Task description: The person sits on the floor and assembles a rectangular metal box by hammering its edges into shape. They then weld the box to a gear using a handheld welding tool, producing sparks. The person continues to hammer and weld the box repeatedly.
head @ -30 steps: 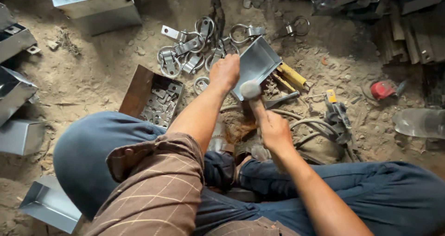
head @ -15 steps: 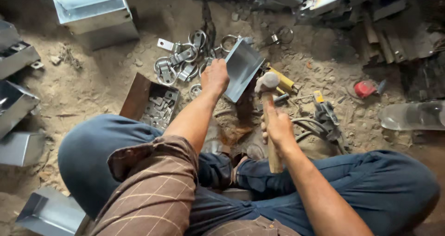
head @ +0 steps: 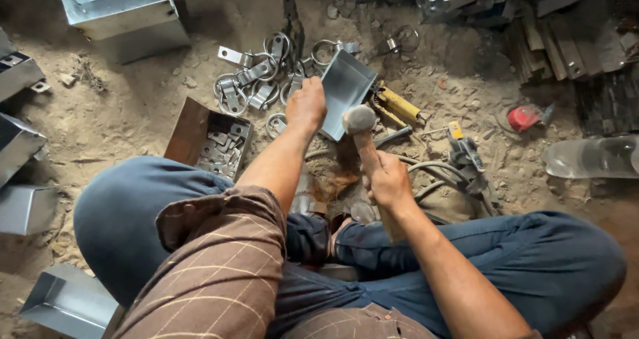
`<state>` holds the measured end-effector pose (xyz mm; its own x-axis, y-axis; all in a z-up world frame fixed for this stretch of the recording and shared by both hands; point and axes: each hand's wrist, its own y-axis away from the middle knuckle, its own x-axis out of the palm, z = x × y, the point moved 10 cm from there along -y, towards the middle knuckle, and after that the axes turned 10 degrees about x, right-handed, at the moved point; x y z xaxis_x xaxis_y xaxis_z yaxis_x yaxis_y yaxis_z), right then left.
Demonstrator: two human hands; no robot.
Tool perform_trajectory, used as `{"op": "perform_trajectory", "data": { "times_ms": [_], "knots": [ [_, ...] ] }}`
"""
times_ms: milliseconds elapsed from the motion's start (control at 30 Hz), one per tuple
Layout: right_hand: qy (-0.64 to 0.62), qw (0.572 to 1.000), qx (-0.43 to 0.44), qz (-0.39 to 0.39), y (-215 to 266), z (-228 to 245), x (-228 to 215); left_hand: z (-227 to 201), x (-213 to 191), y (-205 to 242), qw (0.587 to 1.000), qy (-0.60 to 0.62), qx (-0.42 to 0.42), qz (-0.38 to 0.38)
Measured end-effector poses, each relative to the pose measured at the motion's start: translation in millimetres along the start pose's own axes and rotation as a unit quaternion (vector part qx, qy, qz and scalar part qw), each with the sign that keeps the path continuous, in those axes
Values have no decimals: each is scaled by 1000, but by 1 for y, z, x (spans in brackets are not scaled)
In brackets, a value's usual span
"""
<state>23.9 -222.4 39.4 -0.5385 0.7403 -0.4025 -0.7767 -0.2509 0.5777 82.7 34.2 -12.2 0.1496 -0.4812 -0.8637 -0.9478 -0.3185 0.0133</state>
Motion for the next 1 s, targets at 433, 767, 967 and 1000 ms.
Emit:
{"op": "perform_trajectory", "data": {
  "times_ms": [433,767,967,1000],
  "knots": [
    [-101,988,110,-38,-12,-8,-7,17,15,12,996,57,-63,14],
    [-312,939,141,-25,-8,-18,-21,-62,-42,29,968,-115,202,-96],
    [-346,924,164,-20,-5,-23,-27,-142,50,35,759,-374,516,134],
    [-345,925,159,-21,-4,-22,-30,-144,60,34,729,-408,525,164]
  ]
}}
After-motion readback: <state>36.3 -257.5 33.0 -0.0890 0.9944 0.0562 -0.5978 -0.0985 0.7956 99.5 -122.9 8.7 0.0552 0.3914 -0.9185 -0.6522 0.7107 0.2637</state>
